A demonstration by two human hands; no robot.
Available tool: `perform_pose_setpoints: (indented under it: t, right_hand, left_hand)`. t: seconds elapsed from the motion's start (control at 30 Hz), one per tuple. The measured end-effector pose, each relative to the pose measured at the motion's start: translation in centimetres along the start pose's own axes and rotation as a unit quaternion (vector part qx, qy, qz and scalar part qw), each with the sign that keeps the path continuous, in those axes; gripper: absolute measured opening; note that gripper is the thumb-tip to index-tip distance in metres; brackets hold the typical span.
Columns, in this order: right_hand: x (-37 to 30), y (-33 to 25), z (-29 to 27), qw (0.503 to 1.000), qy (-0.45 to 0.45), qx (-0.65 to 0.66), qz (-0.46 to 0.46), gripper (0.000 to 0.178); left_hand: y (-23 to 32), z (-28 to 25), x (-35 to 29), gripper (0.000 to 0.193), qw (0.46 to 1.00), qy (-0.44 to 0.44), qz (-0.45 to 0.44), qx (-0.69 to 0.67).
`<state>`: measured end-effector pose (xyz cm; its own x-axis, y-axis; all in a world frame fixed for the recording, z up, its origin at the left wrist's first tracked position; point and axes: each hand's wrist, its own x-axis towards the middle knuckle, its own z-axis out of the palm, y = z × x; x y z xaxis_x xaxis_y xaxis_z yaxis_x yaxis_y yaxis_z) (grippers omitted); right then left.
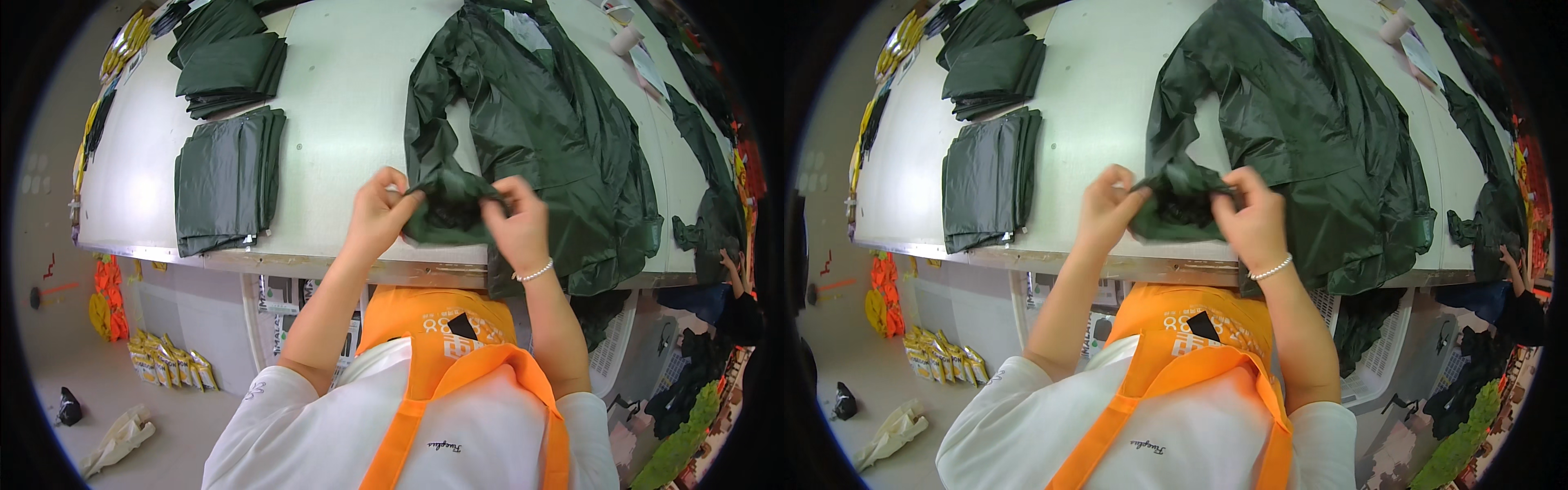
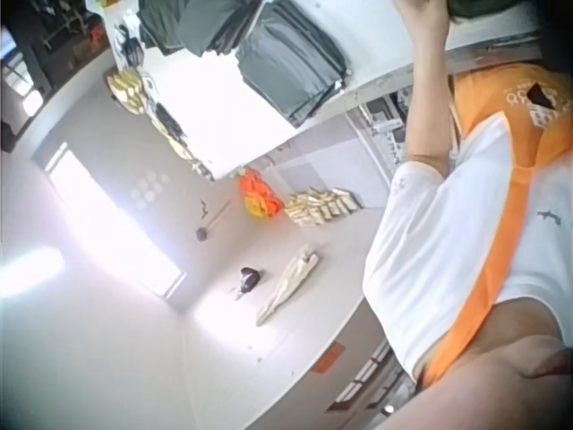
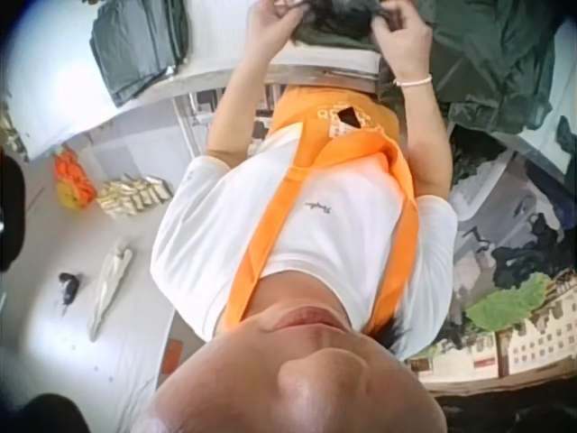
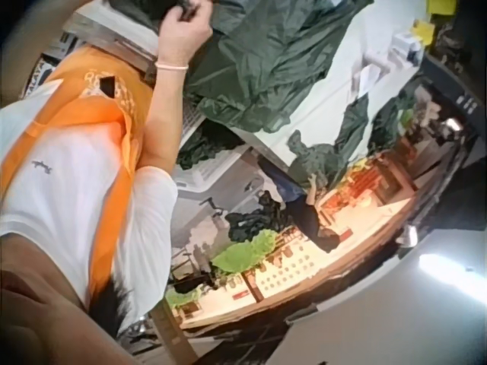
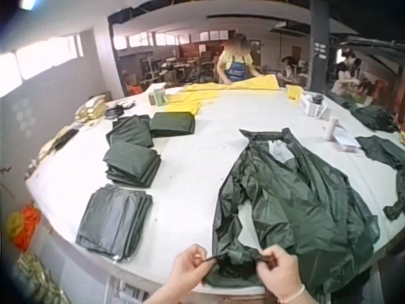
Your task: The person folds a dark green jacket on a white table. They smooth the fabric, fold the sleeves inward, fold the jacket in half, then fold it again into a compact rectangle and place it on a stack of similar folded jackets.
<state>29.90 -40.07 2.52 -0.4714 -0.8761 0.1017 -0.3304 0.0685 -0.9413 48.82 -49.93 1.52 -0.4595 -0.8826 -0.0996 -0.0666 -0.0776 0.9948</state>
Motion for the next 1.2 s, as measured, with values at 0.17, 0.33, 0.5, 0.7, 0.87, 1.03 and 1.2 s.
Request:
perform_pose_setpoints:
  t: [0.17,0.33,0.5,0.7,0.87,1.03,1.2]
  right_hand:
    - [-0.9,-1.3,-1.2,0.965,0.161,-0.125,-0.163,0.025]
    - [-2.6,-2.1,-1.0,0.958,0.145,-0.141,-0.203,0.025]
    - [-4.1,-3.1,-1.5,0.977,0.011,-0.195,-0.085,0.028]
    - [-5.2,-5.4,-2.8,0.993,-0.070,-0.091,-0.022,0.031]
    - [-5.0,-6.6,-2.0,0.992,-0.111,-0.067,0.006,0.025]
    - [-4.7,-7.2,-1.3,0.992,-0.099,-0.071,-0.027,0.023]
    - [-4.8,-6.8,-1.2,0.992,-0.098,-0.074,-0.021,0.021]
  left_hand:
    - [1.4,0.3,-1.6,0.023,0.881,0.150,0.239,0.380]
    - [4.3,1.6,-0.6,0.028,0.870,0.119,0.368,0.305]
    - [3.0,1.0,-1.0,0.027,0.915,0.019,0.328,0.232]
    - [3.4,0.8,-1.1,0.028,0.911,0.002,0.354,0.213]
    - [3.6,1.5,-1.1,0.027,0.905,0.001,0.369,0.213]
    - [3.5,1.8,-1.2,0.027,0.904,0.001,0.371,0.214]
    - [3.6,1.8,-1.5,0.029,0.903,-0.003,0.365,0.226]
